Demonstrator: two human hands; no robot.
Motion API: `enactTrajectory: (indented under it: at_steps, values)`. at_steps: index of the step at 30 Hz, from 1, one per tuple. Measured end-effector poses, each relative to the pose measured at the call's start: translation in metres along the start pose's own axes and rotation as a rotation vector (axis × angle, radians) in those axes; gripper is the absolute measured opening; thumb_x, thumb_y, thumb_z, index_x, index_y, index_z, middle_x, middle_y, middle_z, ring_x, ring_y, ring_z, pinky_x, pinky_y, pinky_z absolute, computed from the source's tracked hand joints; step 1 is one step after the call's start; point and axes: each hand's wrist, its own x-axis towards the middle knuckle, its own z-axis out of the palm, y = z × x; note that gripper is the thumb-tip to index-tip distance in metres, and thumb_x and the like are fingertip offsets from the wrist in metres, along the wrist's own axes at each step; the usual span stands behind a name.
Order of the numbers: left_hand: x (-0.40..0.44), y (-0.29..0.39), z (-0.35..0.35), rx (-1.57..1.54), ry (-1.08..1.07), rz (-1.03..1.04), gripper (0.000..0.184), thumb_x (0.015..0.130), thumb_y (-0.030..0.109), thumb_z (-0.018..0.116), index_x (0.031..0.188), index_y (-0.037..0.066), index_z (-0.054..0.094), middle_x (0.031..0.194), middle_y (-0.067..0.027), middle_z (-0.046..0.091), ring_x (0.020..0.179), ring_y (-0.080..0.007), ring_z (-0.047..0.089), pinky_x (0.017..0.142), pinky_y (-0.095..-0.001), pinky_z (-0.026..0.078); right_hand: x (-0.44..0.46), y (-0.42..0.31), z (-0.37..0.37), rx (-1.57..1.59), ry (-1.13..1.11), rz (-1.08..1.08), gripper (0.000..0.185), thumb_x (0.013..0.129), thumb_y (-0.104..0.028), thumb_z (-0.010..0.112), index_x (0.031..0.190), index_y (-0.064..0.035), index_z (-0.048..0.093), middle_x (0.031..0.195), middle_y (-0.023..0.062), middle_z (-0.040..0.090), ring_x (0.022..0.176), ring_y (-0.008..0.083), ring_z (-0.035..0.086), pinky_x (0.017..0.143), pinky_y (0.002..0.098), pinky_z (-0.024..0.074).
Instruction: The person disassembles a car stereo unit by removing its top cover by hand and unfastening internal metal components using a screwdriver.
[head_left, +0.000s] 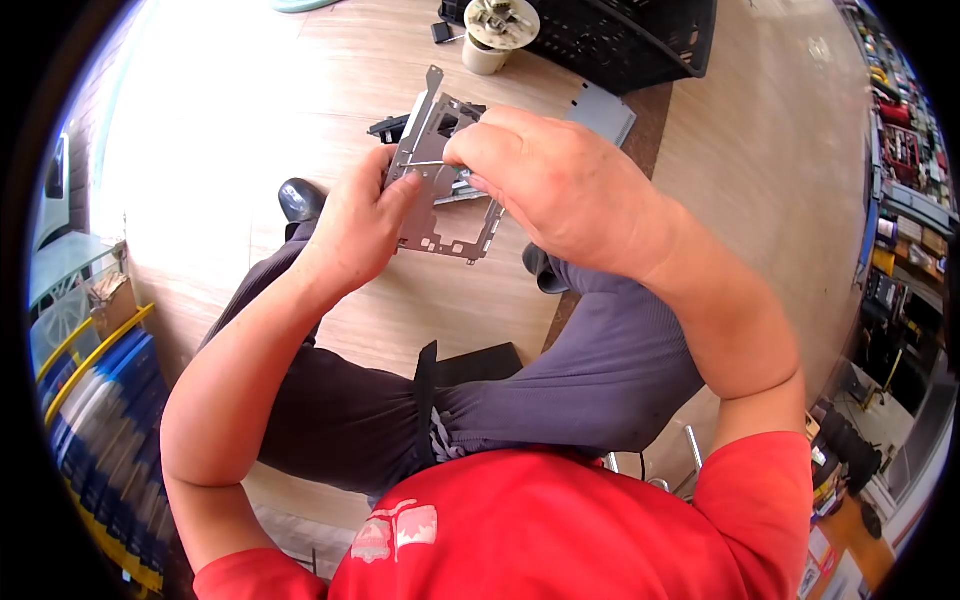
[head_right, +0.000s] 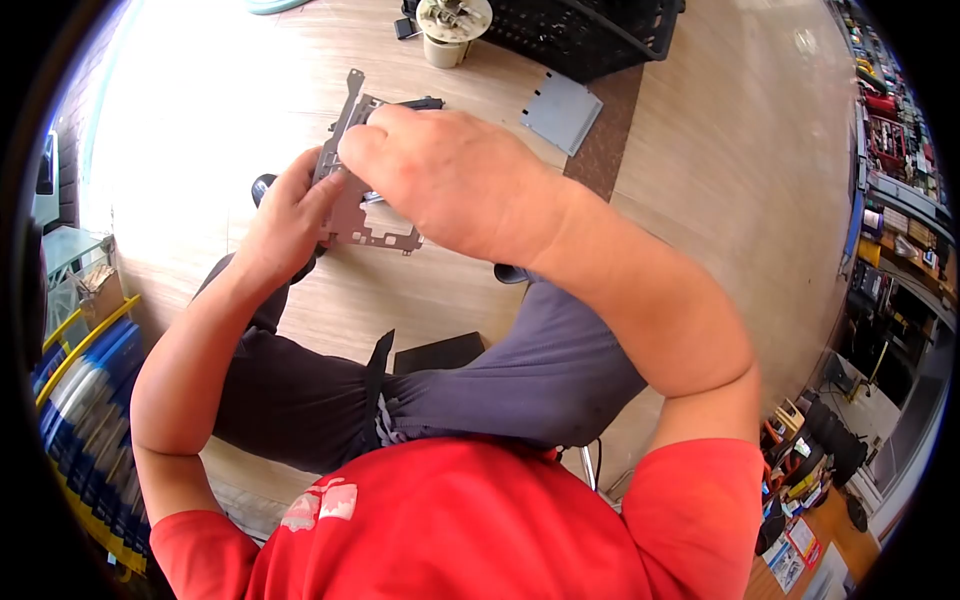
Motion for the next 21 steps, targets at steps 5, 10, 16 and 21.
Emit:
enactTrajectory:
  at_steps: [5, 10, 16, 21]
  values:
    - [-0.023, -0.006, 0.015, 0.019, -0.015, 0.087, 0.035, 0.1, 0.022, 0.051, 0.122, -0.006, 0.053, 0.082, -0.0119, 0.062, 0.066, -0.0149, 0.059, 0.055, -0.0312, 0.048, -0.023, -0.023, 0.001, -0.007, 0.012, 0.051, 0.013, 0.085, -0.007, 0.056, 0.098, -0.0042, 0.055, 0.089, 0.0145, 0.062, 0.084, 0.0351, 0.065, 0.07, 0.0428, 0.053]
    - [-0.031, 0.002, 0.027, -0.023, -0.045, 0.029, 0.036, 0.1, 0.023, 0.051, 0.124, -0.005, 0.052, 0.084, -0.0108, 0.063, 0.065, -0.0139, 0.058, 0.054, -0.03, 0.049, -0.043, -0.028, 0.003, -0.034, 0.033, 0.066, 0.02, 0.086, -0.003, 0.062, 0.105, -0.0038, 0.056, 0.095, 0.0143, 0.06, 0.089, 0.0355, 0.061, 0.075, 0.0423, 0.049]
    - [-0.027, 0.012, 0.032, -0.068, 0.046, 0.144, 0.038, 0.1, 0.029, 0.05, 0.126, 0.001, 0.052, 0.075, -0.0044, 0.057, 0.05, -0.0111, 0.052, 0.038, -0.0239, 0.035, -0.051, -0.033, 0.003, -0.074, 0.198, 0.088, 0.018, 0.088, -0.004, 0.062, 0.106, -0.0048, 0.056, 0.099, 0.015, 0.06, 0.091, 0.0368, 0.061, 0.077, 0.0419, 0.0498]
    - [0.001, 0.016, 0.03, -0.081, -0.013, 0.301, 0.041, 0.1, 0.026, 0.051, 0.131, -0.001, 0.047, 0.087, -0.0102, 0.063, 0.067, -0.0149, 0.06, 0.051, -0.029, 0.048, -0.055, -0.04, -0.009, -0.156, 0.289, 0.133, 0.016, 0.089, -0.005, 0.062, 0.103, -0.0051, 0.056, 0.096, 0.0143, 0.058, 0.087, 0.0377, 0.061, 0.074, 0.0426, 0.0503]
